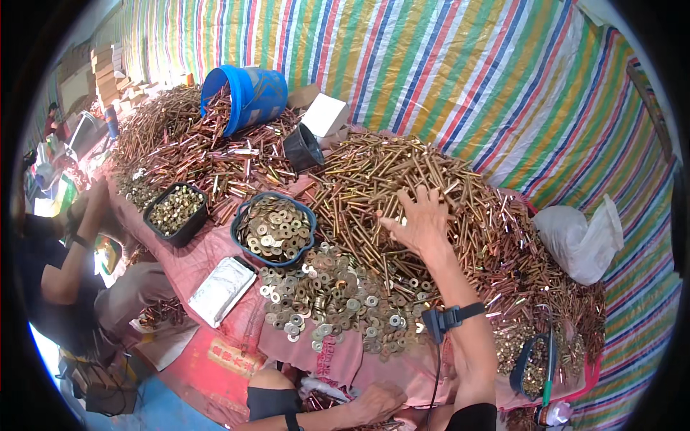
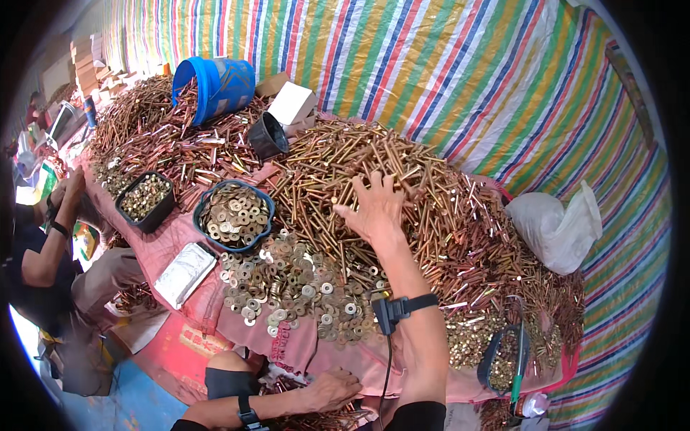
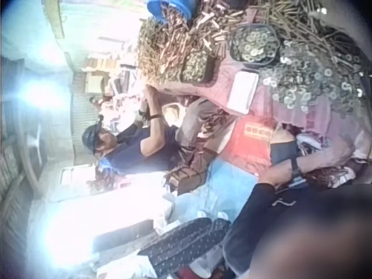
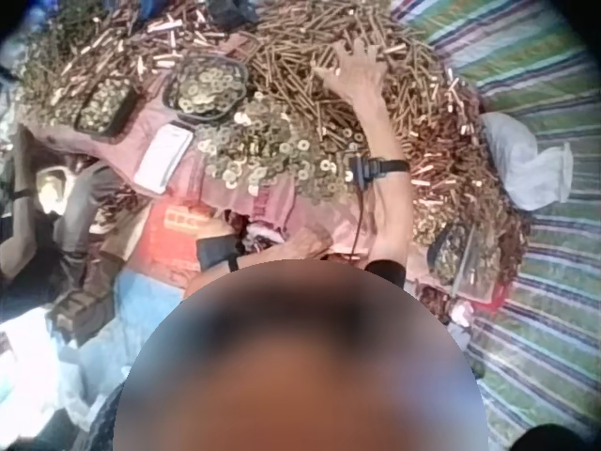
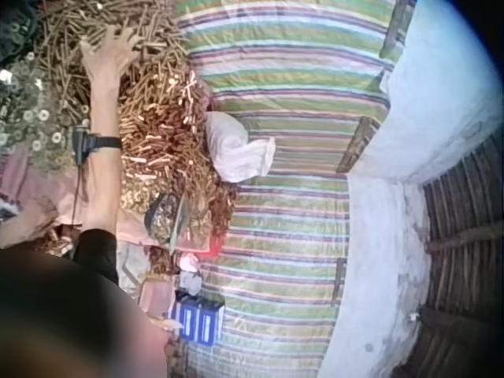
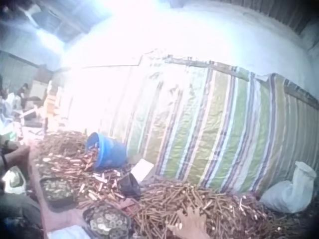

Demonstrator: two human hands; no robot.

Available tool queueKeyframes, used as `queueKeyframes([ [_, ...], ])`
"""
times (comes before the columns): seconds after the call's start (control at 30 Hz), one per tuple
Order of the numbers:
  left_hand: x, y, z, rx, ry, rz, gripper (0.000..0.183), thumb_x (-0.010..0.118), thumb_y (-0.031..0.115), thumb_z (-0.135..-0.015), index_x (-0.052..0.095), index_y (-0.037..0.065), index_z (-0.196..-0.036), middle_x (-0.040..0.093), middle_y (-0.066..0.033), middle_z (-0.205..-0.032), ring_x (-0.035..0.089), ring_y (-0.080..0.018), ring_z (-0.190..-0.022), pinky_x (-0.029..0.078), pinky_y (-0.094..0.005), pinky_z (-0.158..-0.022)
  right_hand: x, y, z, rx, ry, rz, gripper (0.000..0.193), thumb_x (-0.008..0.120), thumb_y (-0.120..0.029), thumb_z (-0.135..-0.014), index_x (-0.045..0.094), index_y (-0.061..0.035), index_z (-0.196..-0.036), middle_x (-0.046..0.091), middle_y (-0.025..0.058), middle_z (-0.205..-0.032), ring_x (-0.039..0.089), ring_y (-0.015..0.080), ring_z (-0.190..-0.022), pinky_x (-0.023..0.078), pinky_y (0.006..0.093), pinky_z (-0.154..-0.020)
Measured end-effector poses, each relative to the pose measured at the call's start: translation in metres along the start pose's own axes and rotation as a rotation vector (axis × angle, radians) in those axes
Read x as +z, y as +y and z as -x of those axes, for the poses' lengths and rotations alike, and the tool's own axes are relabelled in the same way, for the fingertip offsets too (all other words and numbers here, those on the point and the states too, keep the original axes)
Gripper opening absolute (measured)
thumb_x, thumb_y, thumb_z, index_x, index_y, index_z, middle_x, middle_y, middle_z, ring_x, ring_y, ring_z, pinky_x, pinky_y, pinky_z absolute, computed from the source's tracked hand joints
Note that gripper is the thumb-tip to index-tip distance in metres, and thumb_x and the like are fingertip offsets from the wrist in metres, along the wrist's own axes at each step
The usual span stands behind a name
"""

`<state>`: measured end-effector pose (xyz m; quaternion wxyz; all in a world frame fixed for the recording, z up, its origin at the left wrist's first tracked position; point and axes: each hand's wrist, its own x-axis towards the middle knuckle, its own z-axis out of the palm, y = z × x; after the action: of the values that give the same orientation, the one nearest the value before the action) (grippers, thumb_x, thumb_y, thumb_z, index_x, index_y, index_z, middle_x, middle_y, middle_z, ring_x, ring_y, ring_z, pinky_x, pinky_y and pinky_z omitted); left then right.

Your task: The person sorts through a large pile of copper-colored rods, brass-colored washers, and small metal pins on a table. They pick up individual items and move them to separate smaller piles or containers.

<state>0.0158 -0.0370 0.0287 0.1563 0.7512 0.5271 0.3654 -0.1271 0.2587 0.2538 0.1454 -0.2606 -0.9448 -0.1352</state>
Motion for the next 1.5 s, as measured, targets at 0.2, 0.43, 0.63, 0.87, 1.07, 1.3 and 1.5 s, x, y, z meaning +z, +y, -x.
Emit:
queueKeyframes([
  [0.2, 0.0, -0.004, 0.0, 0.052, 0.138, 0.044, 0.013, 0.071, 0.02, -0.092, 0.063, 0.01, -0.095, 0.062, -0.0084, -0.084, 0.066, -0.0311, -0.081, 0.052, -0.0452, -0.071, 0.007, -0.006, 0.038, 0.02, 0.142, -0.159, 0.069, 0.08, -0.039, -0.086, 0.058, -0.0146, -0.146, 0.052, 0.0198, -0.128, 0.05, 0.0411, -0.117, 0.056, 0.0547, -0.085],
  [0.43, 0.014, -0.014, -0.004, 0.096, 0.212, 0.018, 0.011, 0.073, 0.018, -0.089, 0.065, 0.011, -0.093, 0.062, -0.0095, -0.078, 0.067, -0.0327, -0.075, 0.053, -0.0458, -0.066, 0.057, -0.014, 0.091, -0.061, -0.003, -0.088, 0.068, 0.073, -0.018, -0.091, 0.05, -0.0244, -0.154, 0.05, 0.0275, -0.141, 0.051, 0.0469, -0.125, 0.06, 0.0475, -0.08],
  [0.63, 0.004, -0.015, -0.002, 0.012, 0.136, 0.046, 0.017, 0.076, 0.022, -0.092, 0.072, 0.014, -0.107, 0.071, -0.0066, -0.093, 0.069, -0.0312, -0.085, 0.056, -0.0428, -0.073, 0.086, -0.003, 0.125, 0.048, -0.268, -0.347, 0.04, 0.056, -0.02, -0.102, 0.063, -0.016, -0.141, 0.056, 0.0307, -0.134, 0.056, 0.0488, -0.125, 0.042, 0.0649, -0.104],
  [0.87, -0.026, -0.018, -0.026, -0.295, 0.43, 0.22, 0.025, 0.074, 0.021, -0.099, 0.069, 0.0, -0.113, 0.066, -0.0205, -0.092, 0.071, -0.0359, -0.079, 0.058, -0.0421, -0.07, 0.074, 0.013, 0.131, 0.049, -0.245, -0.251, 0.021, 0.063, -0.023, -0.101, 0.074, -0.0079, -0.11, 0.065, 0.0255, -0.104, 0.067, 0.0446, -0.094, 0.055, 0.0574, -0.081],
  [1.07, -0.043, -0.021, -0.026, -0.513, 0.522, 0.527, 0.031, 0.072, 0.012, -0.102, 0.062, -0.004, -0.127, 0.073, -0.0161, -0.104, 0.073, -0.0204, -0.085, 0.06, -0.0341, -0.076, 0.049, 0.032, 0.153, -0.028, -0.251, -0.491, 0.031, 0.061, -0.018, -0.103, 0.061, -0.0137, -0.133, 0.053, 0.0244, -0.124, 0.064, 0.0453, -0.102, 0.054, 0.0551, -0.089],
  [1.3, -0.042, -0.025, -0.023, -0.573, 0.515, 0.667, 0.04, 0.071, 0.016, -0.101, 0.061, -0.004, -0.135, 0.074, -0.0179, -0.103, 0.072, -0.0247, -0.087, 0.06, -0.0377, -0.079, 0.047, 0.031, 0.185, -0.103, -0.088, -0.612, 0.025, 0.063, 0.003, -0.098, 0.059, -0.0029, -0.122, 0.049, 0.0278, -0.137, 0.059, 0.0498, -0.12, 0.052, 0.0536, -0.101],
  [1.5, -0.046, -0.02, -0.021, -0.58, 0.495, 0.696, 0.04, 0.072, 0.019, -0.102, 0.062, -0.003, -0.133, 0.074, -0.0177, -0.103, 0.072, -0.0228, -0.084, 0.06, -0.0363, -0.076, 0.044, 0.033, 0.223, -0.161, 0.076, -0.516, 0.045, 0.053, 0.017, -0.086, 0.06, 0.0023, -0.129, 0.046, 0.0319, -0.155, 0.054, 0.0521, -0.137, 0.052, 0.051, -0.11],
])
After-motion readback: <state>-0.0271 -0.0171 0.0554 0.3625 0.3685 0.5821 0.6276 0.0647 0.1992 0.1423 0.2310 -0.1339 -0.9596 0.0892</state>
